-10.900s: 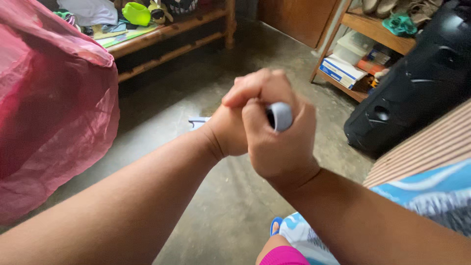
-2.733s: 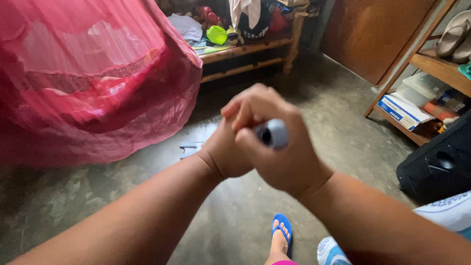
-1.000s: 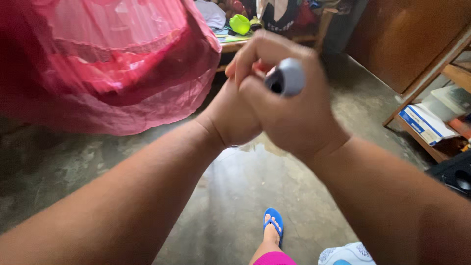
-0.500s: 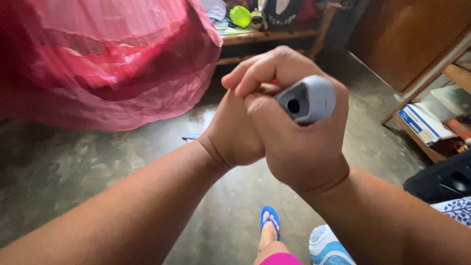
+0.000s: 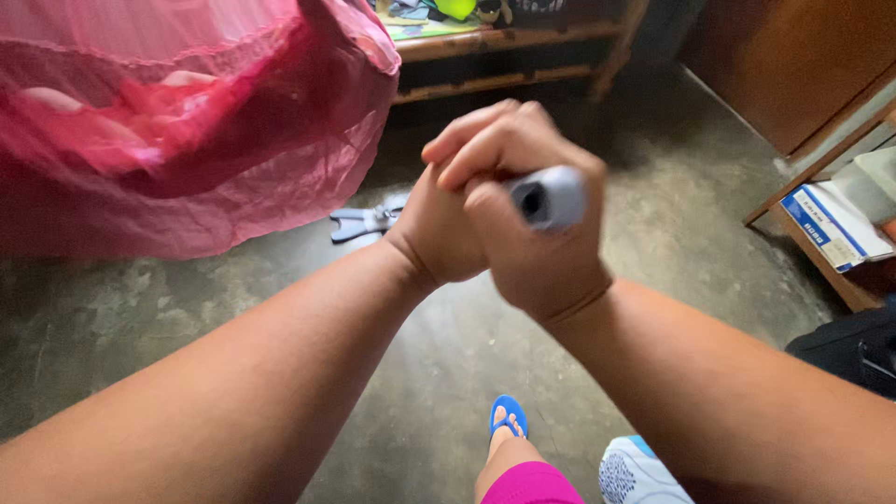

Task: The person assembles a mop by attaching a white mop head to a grey handle. They repeatedly twist and push the components together to secure the connection.

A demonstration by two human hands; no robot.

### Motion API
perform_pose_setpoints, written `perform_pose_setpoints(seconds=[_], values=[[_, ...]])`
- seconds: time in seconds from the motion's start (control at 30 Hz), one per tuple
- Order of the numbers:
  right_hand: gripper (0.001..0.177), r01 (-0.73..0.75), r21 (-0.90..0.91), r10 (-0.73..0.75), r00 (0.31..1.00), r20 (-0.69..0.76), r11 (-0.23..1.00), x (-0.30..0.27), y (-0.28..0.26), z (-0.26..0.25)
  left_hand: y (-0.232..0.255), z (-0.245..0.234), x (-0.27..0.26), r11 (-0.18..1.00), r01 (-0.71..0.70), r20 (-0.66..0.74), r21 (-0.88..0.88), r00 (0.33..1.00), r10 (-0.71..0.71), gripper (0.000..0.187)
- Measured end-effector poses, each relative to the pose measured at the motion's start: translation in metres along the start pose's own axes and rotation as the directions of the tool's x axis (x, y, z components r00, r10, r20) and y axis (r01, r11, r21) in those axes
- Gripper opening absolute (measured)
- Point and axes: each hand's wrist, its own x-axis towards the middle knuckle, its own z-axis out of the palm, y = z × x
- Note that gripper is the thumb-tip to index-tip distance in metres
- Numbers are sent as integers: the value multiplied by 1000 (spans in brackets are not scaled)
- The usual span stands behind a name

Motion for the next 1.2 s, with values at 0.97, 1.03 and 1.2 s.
perform_pose_setpoints(seconds=[0.97, 1.03, 1.2], values=[[12, -171, -81, 178, 980, 93, 982, -12, -165, 32, 130, -39, -50, 1000, -27, 139, 4, 990, 27, 8], [15, -207, 37, 204, 976, 74, 978, -12, -158, 42, 129, -45, -55, 986, 12, 99, -167, 995, 5, 10], [16, -109, 39, 109, 994, -18, 993, -23, -127, 68, 108, -58, -66, 993, -50, -3, -109, 999, 50, 18]])
